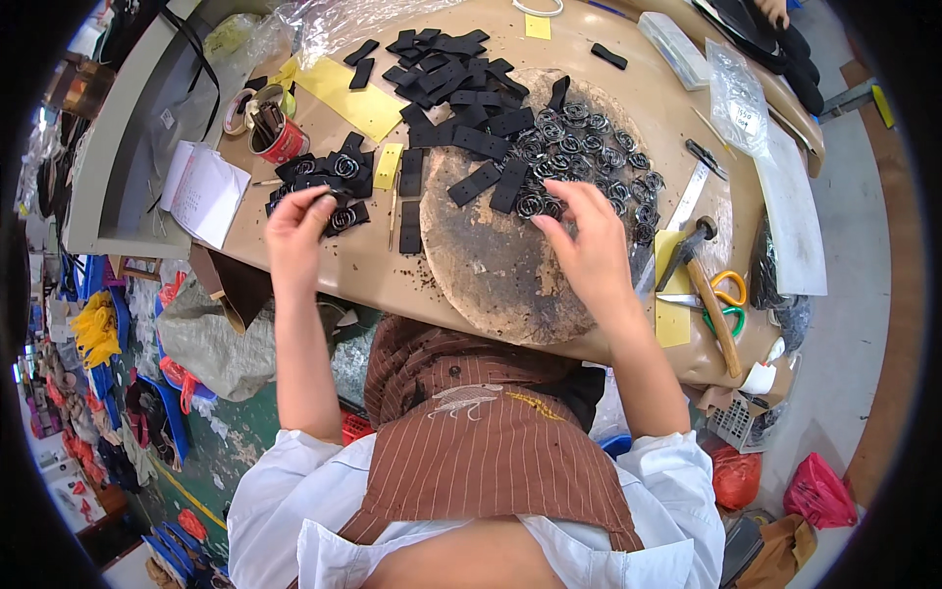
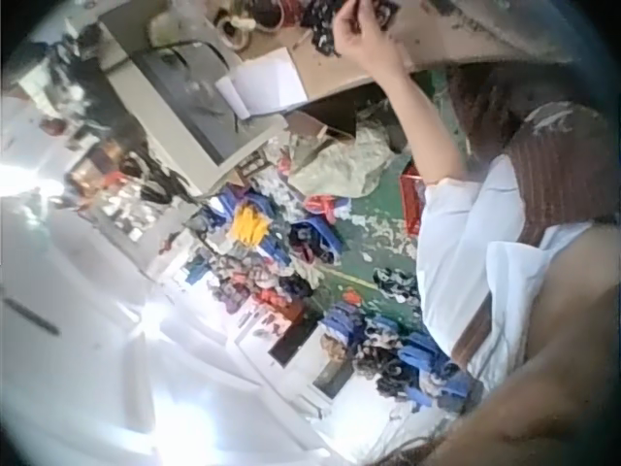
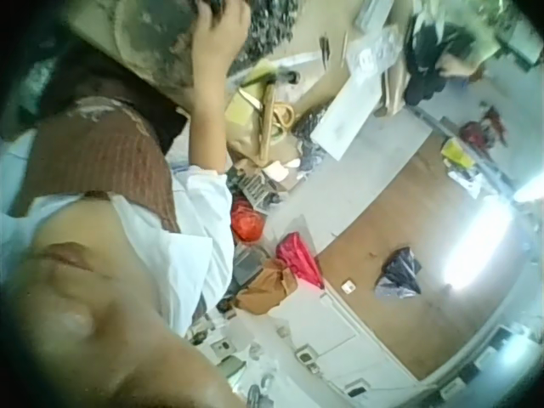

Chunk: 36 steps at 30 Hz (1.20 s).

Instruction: The person repeatedly picks up small black rectangular pieces and metal springs from a table, inserts the springs into the pieces, and places the assembled units into a growing pile. The process is continuous and repetitive throughout the clip.

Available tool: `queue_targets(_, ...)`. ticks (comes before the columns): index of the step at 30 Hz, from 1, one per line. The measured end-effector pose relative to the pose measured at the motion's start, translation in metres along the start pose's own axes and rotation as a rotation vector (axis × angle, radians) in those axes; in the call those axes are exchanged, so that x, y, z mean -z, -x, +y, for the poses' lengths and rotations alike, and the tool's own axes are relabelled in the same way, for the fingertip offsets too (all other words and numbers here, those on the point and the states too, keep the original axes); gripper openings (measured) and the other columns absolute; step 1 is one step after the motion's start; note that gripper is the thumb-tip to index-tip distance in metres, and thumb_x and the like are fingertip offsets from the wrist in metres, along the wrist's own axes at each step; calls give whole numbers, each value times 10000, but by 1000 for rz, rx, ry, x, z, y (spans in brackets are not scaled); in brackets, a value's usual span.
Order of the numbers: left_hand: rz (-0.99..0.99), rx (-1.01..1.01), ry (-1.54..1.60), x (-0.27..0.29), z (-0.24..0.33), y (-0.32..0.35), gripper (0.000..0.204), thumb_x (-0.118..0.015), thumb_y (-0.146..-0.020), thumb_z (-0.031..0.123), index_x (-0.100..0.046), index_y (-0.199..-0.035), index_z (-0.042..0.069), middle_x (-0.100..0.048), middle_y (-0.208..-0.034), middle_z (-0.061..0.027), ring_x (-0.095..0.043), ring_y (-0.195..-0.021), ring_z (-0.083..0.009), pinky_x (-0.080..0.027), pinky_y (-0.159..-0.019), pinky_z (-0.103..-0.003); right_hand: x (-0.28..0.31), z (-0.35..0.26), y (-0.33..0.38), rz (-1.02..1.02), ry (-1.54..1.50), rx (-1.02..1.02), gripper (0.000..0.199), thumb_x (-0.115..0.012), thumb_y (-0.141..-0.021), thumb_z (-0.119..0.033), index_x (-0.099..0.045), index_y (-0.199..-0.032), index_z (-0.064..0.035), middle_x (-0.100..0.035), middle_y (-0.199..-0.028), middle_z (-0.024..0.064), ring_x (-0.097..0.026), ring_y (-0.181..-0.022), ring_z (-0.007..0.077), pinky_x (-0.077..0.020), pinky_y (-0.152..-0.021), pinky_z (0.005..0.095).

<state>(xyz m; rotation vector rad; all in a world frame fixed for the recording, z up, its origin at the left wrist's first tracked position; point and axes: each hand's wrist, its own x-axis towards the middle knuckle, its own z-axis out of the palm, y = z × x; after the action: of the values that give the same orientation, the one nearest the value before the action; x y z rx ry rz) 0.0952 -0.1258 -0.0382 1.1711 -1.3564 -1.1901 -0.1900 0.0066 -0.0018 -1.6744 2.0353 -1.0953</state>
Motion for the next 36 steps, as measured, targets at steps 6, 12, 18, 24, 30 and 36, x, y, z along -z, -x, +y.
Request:
queue_targets(6,341,-570,-718,-6,10,-14,382,-708,-729,124,-597,-1076,11,-615,-1042,-95,-570,-968,-219,-429,-842,-330,-14,9,-8,-39,36,87,280,-693,-710,-51,-606,-974,-22,-554,-860,95,-574,-753,228,-468,-661,303)
queue_targets(12,-502,247,379,-83,23,74,378,-598,-849,72,-490,-1206,9,-601,-1028,-89,-594,-923,-144,-504,-765,-258,6,-3,13,-128,-265,97,170,-642,-723,38,-624,-877,-31,-576,-809,71,-572,-707,159,-453,-605,253)
queue_targets(18,-843,681,655,-97,27,87,262,-601,-865,117,-552,-1092,-5,-621,-909,-60,-609,-764,-95,-510,-672,-220,24,-24,27,-302,-208,574,181,-667,-678,40,-646,-836,-45,-624,-927,84,-609,-855,264,-496,-733,336)
queue_targets(24,-659,478,583,-91,46,99,155,-632,-837,76,-591,-965,-1,-631,-832,-32,-601,-714,-82,-500,-650,-211,20,-37,29,-231,-305,374,366,-751,-656,-79,-635,-1000,-28,-622,-1038,124,-613,-938,263,-495,-797,332)
queue_targets(30,-660,454,547,-87,55,104,122,-630,-830,53,-593,-934,0,-624,-809,-20,-579,-689,-44,-483,-634,-185,16,-33,35,-154,-350,530,343,-765,-651,-132,-641,-953,-29,-638,-964,117,-630,-863,247,-508,-731,315)
queue_targets(36,-595,406,580,-94,56,107,124,-608,-834,20,-578,-953,1,-605,-862,-16,-565,-768,-34,-475,-666,-178,-1,-32,45,81,-371,527,228,-772,-651,-107,-620,-812,-49,-637,-839,80,-616,-770,221,-489,-663,311)
